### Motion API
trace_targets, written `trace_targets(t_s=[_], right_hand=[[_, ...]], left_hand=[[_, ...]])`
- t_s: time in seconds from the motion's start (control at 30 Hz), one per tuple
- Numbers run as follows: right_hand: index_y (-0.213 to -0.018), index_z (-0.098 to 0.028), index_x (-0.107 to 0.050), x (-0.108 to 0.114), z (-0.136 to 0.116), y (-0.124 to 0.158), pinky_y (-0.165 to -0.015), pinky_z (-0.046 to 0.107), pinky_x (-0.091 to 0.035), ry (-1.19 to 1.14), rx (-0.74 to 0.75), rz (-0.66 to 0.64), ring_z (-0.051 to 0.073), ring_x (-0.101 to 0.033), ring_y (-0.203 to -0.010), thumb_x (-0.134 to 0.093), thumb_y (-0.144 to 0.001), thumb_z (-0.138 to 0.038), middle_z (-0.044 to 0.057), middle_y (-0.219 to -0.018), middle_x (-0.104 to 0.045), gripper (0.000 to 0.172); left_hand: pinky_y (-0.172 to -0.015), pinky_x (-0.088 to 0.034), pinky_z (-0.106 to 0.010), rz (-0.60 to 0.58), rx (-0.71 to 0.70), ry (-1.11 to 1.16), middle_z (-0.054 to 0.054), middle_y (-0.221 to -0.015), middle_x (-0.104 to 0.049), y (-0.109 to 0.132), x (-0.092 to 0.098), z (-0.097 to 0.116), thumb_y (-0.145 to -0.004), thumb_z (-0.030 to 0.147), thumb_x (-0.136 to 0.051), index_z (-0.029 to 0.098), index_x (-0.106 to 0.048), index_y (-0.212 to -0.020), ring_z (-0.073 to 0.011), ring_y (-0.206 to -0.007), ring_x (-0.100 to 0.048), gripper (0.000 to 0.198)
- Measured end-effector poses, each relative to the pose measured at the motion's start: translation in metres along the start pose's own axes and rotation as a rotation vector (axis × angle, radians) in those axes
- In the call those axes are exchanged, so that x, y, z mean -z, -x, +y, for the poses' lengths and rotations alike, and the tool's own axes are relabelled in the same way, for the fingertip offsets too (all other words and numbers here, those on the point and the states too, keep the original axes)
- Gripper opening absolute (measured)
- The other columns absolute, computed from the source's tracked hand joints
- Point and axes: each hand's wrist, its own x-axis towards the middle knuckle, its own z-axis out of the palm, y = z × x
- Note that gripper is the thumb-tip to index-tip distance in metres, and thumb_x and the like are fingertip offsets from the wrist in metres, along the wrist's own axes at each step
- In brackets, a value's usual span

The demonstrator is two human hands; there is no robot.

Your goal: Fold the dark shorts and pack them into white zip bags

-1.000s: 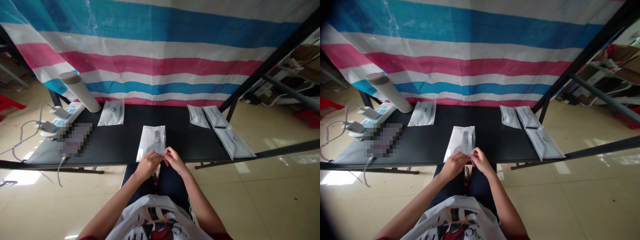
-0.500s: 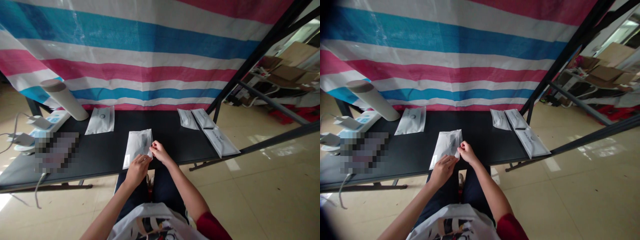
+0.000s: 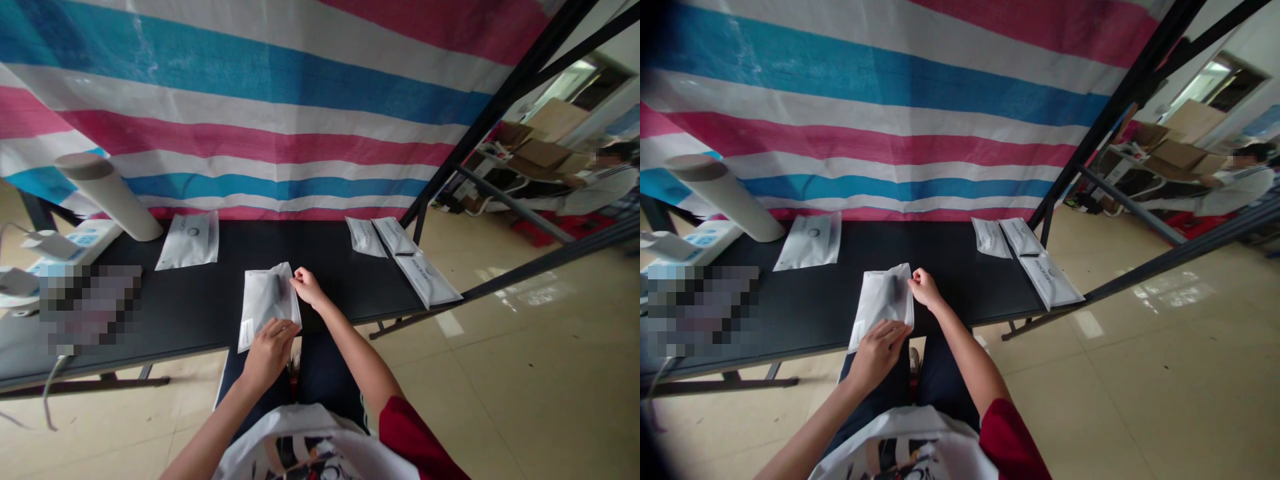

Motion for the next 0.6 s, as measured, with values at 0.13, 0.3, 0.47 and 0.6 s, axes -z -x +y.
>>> trace_targets(t_s=[0.13, 0.3, 0.47, 0.6], right_hand=[[-0.068, -0.023, -0.036, 0.01, -0.003, -0.015, -0.054, 0.022, -0.027, 0.026, -0.002, 0.098, 0.01, -0.034, -0.054, -0.057, -0.073, -0.027, -0.009, -0.057, -0.036, 0.022], [-0.068, -0.024, -0.039, 0.016, -0.008, -0.023, -0.055, 0.023, -0.031, 0.043, -0.004, 0.136, 0.012, -0.041, -0.058, -0.058, -0.075, -0.028, -0.007, -0.059, -0.042, 0.02], [-0.071, -0.024, -0.043, 0.019, -0.006, -0.03, -0.056, 0.023, -0.034, 0.012, 0.005, 0.113, 0.013, -0.044, -0.059, -0.058, -0.074, -0.029, -0.006, -0.061, -0.045, 0.017], [-0.076, -0.024, -0.044, 0.019, 0.0, -0.038, -0.055, 0.024, -0.035, -0.04, 0.03, 0.082, 0.013, -0.045, -0.057, -0.057, -0.074, -0.031, -0.006, -0.061, -0.047, 0.015]], left_hand=[[-0.071, -0.053, -0.033, 0.001, -0.005, 0.041, -0.005, -0.091, -0.071, 0.004, -0.003, 0.014, -0.096, 0.016, -0.048, 0.021, -0.069, -0.097, -0.0177, -0.076, -0.061, 0.021], [-0.072, -0.053, -0.035, 0.021, 0.031, 0.059, -0.005, -0.092, -0.07, 0.004, -0.001, 0.015, -0.096, 0.019, -0.049, 0.021, -0.067, -0.098, -0.0182, -0.078, -0.059, 0.019], [-0.071, -0.052, -0.034, 0.023, 0.026, 0.059, -0.005, -0.092, -0.07, 0.004, 0.009, 0.014, -0.095, 0.017, -0.05, 0.02, -0.067, -0.098, -0.0178, -0.078, -0.058, 0.017], [-0.072, -0.051, -0.034, 0.021, 0.022, 0.049, -0.006, -0.093, -0.07, 0.005, 0.014, 0.015, -0.095, 0.016, -0.051, 0.02, -0.067, -0.099, -0.0178, -0.078, -0.058, 0.017]])
